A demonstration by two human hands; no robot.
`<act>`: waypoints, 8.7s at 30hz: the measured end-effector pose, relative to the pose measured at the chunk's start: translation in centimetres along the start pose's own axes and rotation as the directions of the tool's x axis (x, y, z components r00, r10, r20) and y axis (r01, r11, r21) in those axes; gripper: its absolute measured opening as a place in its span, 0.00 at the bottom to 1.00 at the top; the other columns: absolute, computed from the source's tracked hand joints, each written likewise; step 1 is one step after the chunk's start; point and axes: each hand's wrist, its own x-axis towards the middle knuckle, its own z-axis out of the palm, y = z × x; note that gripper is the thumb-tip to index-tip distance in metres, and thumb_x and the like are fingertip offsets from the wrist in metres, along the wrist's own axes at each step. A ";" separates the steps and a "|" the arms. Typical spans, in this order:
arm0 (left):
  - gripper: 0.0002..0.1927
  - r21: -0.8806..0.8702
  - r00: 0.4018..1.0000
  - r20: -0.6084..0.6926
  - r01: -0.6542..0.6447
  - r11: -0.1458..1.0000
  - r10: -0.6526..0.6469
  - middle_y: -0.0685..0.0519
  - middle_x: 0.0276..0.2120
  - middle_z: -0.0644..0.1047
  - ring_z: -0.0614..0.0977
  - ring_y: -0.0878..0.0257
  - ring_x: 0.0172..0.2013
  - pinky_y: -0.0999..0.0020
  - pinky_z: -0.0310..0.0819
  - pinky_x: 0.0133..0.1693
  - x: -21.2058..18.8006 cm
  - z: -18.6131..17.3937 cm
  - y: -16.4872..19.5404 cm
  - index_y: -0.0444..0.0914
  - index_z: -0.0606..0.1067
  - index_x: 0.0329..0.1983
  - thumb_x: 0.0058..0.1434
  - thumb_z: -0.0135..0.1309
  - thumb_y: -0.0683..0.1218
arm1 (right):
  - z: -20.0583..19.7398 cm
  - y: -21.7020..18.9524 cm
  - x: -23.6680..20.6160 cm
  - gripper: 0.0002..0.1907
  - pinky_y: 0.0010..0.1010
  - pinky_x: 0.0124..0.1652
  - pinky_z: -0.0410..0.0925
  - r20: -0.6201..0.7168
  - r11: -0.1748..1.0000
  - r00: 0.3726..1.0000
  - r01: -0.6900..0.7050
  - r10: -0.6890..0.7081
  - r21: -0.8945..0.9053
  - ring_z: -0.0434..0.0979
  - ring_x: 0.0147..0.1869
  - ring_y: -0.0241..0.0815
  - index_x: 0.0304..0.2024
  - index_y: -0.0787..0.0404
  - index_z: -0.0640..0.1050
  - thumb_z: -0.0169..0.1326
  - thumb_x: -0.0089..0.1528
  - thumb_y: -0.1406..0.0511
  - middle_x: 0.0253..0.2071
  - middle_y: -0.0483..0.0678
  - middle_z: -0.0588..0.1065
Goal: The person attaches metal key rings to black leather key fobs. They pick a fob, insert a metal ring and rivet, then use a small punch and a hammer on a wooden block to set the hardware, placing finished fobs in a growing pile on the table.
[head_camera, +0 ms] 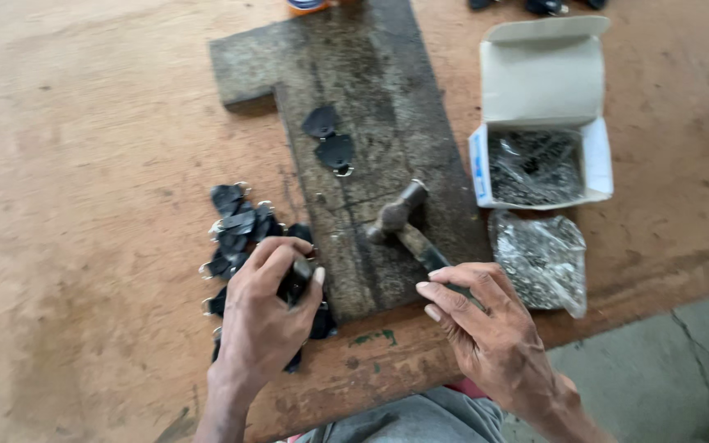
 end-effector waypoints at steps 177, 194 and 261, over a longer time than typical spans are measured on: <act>0.11 -0.960 0.918 0.186 0.093 -0.266 -0.349 0.38 0.48 0.79 0.83 0.51 0.47 0.61 0.80 0.49 -6.6 -1.0 -4.5 0.32 0.72 0.53 0.75 0.48 0.44 | 2.9 -1.5 4.1 0.35 0.42 0.63 0.65 0.407 0.998 0.914 0.027 -0.004 -0.051 0.69 0.65 0.51 0.64 0.58 0.70 0.62 0.55 0.60 0.58 0.52 0.74; 0.12 -0.795 0.968 0.101 0.216 0.567 -0.228 0.54 0.41 0.84 0.85 0.68 0.43 0.71 0.84 0.48 -5.3 3.3 -1.6 0.37 0.79 0.47 0.61 0.60 0.37 | 4.6 -0.4 1.6 0.26 0.36 0.61 0.70 0.225 0.997 0.972 0.057 -0.069 0.061 0.74 0.65 0.47 0.55 0.61 0.79 0.64 0.55 0.58 0.64 0.47 0.75; 0.14 -0.186 0.958 -0.155 -0.268 0.945 0.241 0.39 0.39 0.70 0.76 0.45 0.37 0.51 0.70 0.41 -5.2 5.7 -0.6 0.33 0.62 0.49 0.65 0.52 0.37 | 1.9 0.8 2.3 0.28 0.41 0.32 0.76 0.127 0.934 0.961 -0.201 0.247 -0.294 0.77 0.36 0.49 0.68 0.52 0.68 0.54 0.65 0.66 0.42 0.55 0.75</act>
